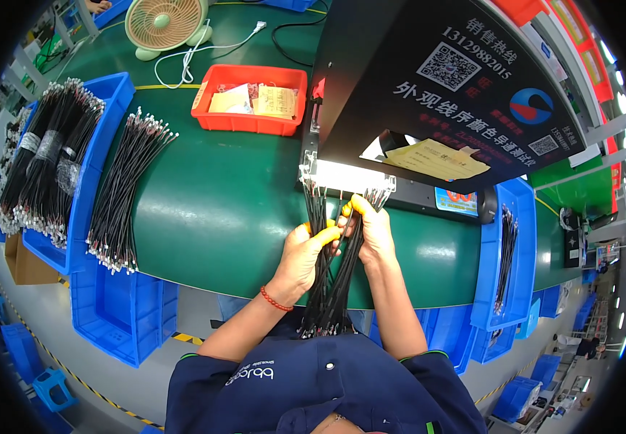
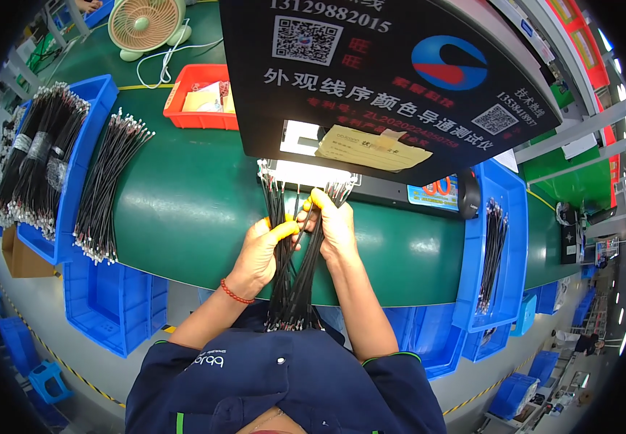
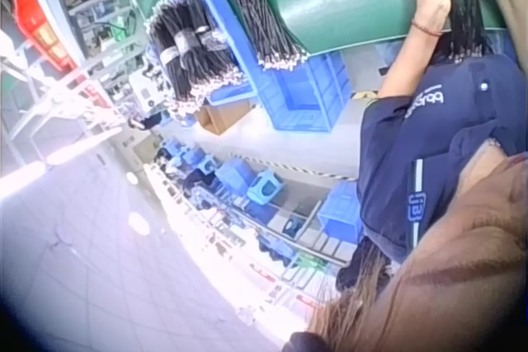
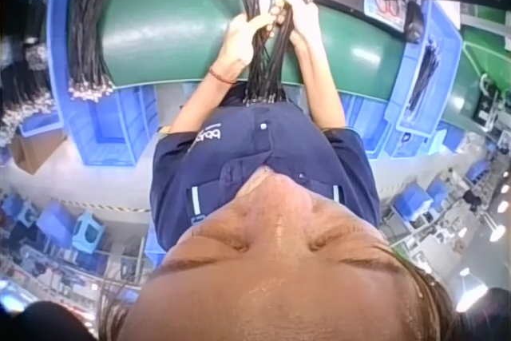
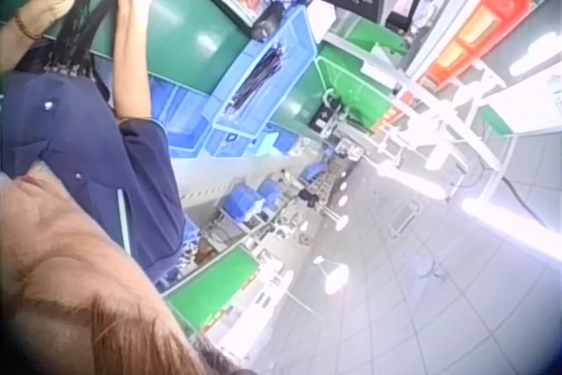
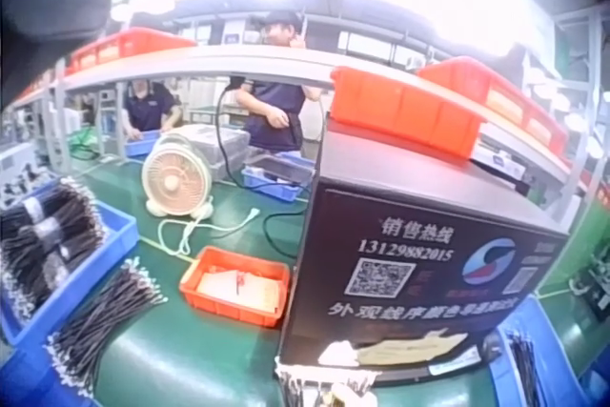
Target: The person assembles and tests electrical wire harnesses by plugging connectors from wire bundles into a test fixture, then organizes the bundles into blue and red plastic bins. The person uses the test fixture to verify the electrical connections.
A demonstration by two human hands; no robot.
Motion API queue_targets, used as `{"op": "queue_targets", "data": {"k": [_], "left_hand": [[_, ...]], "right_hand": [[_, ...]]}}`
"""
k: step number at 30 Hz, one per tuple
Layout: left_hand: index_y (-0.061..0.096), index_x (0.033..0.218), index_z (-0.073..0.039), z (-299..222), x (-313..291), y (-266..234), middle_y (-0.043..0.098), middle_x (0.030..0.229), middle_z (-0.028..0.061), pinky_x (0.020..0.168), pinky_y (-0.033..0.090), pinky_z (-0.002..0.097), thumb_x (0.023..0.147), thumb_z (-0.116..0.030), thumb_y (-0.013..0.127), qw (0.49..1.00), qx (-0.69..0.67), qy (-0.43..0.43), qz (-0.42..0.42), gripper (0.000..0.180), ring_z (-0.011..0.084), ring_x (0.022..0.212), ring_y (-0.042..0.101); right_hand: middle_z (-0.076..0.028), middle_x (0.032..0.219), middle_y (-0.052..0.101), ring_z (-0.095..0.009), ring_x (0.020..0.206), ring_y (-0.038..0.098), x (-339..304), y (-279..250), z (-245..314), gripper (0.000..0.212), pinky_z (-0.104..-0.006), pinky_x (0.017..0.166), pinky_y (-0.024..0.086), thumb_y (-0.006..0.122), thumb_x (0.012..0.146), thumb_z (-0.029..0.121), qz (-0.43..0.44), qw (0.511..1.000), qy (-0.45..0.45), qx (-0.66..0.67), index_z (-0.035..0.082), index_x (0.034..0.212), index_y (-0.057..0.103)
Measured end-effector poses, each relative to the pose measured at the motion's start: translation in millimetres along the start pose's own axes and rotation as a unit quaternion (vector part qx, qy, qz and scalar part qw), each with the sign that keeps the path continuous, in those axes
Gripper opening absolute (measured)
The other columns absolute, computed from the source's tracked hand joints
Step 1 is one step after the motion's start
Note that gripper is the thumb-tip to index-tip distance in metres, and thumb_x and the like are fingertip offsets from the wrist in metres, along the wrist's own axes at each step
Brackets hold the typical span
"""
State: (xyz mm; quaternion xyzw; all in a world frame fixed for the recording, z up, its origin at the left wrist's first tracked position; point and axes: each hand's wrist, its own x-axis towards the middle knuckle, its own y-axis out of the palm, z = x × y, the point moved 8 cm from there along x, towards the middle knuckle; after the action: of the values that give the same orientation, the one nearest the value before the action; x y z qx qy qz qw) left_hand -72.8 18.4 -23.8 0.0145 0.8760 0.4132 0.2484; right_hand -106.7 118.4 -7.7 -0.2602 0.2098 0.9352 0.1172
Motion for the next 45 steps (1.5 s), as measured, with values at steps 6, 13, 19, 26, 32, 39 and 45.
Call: {"op": "queue_targets", "data": {"k": [6, 13, 19, 26, 32, 39, 45], "left_hand": [[0.052, 0.086, -0.003, 3.7, 1.0, 3.2, 0.057, 0.072, 0.0039, 0.054, 0.046, 0.0211, 0.077, -0.006, 0.054, 0.999, 0.015, -0.012, 0.028, 0.01, 0.0086, 0.06, 0.053], [0.053, 0.093, -0.002, 1.6, -0.9, -3.1, 0.057, 0.075, 0.0055, 0.056, 0.047, 0.0226, 0.08, -0.01, 0.053, 0.999, -0.039, -0.001, -0.019, 0.016, 0.0108, 0.063, 0.055], [0.053, 0.092, -0.004, 0.5, 2.0, -7.7, 0.057, 0.077, 0.0038, 0.054, 0.046, 0.0211, 0.078, -0.007, 0.055, 1.0, -0.004, 0.02, -0.019, 0.015, 0.0107, 0.063, 0.055], [0.053, 0.087, -0.003, 0.7, 1.5, -1.1, 0.057, 0.075, 0.0039, 0.054, 0.046, 0.0207, 0.076, -0.004, 0.057, 1.0, 0.006, 0.006, -0.013, 0.011, 0.0098, 0.062, 0.054], [0.052, 0.089, -0.001, 4.3, 1.4, 9.2, 0.058, 0.075, 0.0066, 0.054, 0.046, 0.0189, 0.078, -0.005, 0.054, 0.999, 0.005, -0.009, 0.036, 0.012, 0.0112, 0.063, 0.055], [0.052, 0.092, -0.001, 1.2, 1.0, -1.0, 0.058, 0.079, 0.0081, 0.059, 0.047, 0.023, 0.08, -0.009, 0.052, 1.0, -0.026, 0.012, -0.009, 0.014, 0.0133, 0.067, 0.057], [0.051, 0.097, -0.002, -6.2, -1.1, -12.0, 0.054, 0.07, 0.0047, 0.049, 0.041, 0.0225, 0.083, -0.013, 0.049, 0.999, -0.005, 0.042, -0.013, 0.017, 0.0107, 0.056, 0.05]], "right_hand": [[0.0, 0.049, 0.041, -0.007, 0.037, 0.036, -7.1, 10.0, 3.7, 0.018, -0.0207, 0.034, 0.032, 0.056, 0.078, 0.018, 0.114, 0.992, -0.002, -0.054, 0.003, 0.07, 0.051], [0.002, 0.05, 0.04, -0.006, 0.037, 0.037, 7.5, -6.9, 4.0, 0.016, -0.0192, 0.034, 0.031, 0.057, 0.077, 0.016, 0.073, 0.997, -0.032, 0.008, 0.006, 0.068, 0.048], [0.001, 0.05, 0.041, -0.007, 0.038, 0.038, 12.2, -10.1, -3.1, 0.018, -0.021, 0.036, 0.034, 0.06, 0.075, 0.019, 0.053, 0.998, -0.013, 0.004, 0.007, 0.069, 0.048], [0.0, 0.051, 0.044, -0.008, 0.038, 0.04, 9.9, -10.5, -1.9, 0.017, -0.0218, 0.037, 0.036, 0.059, 0.075, 0.019, 0.007, 1.0, -0.004, -0.011, 0.005, 0.073, 0.052], [0.001, 0.049, 0.042, -0.006, 0.038, 0.037, -6.0, 9.4, 4.8, 0.019, -0.0191, 0.035, 0.031, 0.058, 0.077, 0.019, 0.136, 0.987, -0.015, -0.079, 0.001, 0.074, 0.053], [0.001, 0.052, 0.04, -0.007, 0.036, 0.034, 10.8, -11.1, -0.1, 0.018, -0.0204, 0.033, 0.029, 0.058, 0.076, 0.02, 0.054, 0.998, -0.012, 0.025, 0.007, 0.069, 0.048], [0.002, 0.051, 0.04, -0.006, 0.036, 0.034, 11.5, -7.3, -1.0, 0.018, -0.02, 0.033, 0.029, 0.058, 0.075, 0.021, 0.047, 0.998, 0.008, 0.03, 0.008, 0.068, 0.048]]}}
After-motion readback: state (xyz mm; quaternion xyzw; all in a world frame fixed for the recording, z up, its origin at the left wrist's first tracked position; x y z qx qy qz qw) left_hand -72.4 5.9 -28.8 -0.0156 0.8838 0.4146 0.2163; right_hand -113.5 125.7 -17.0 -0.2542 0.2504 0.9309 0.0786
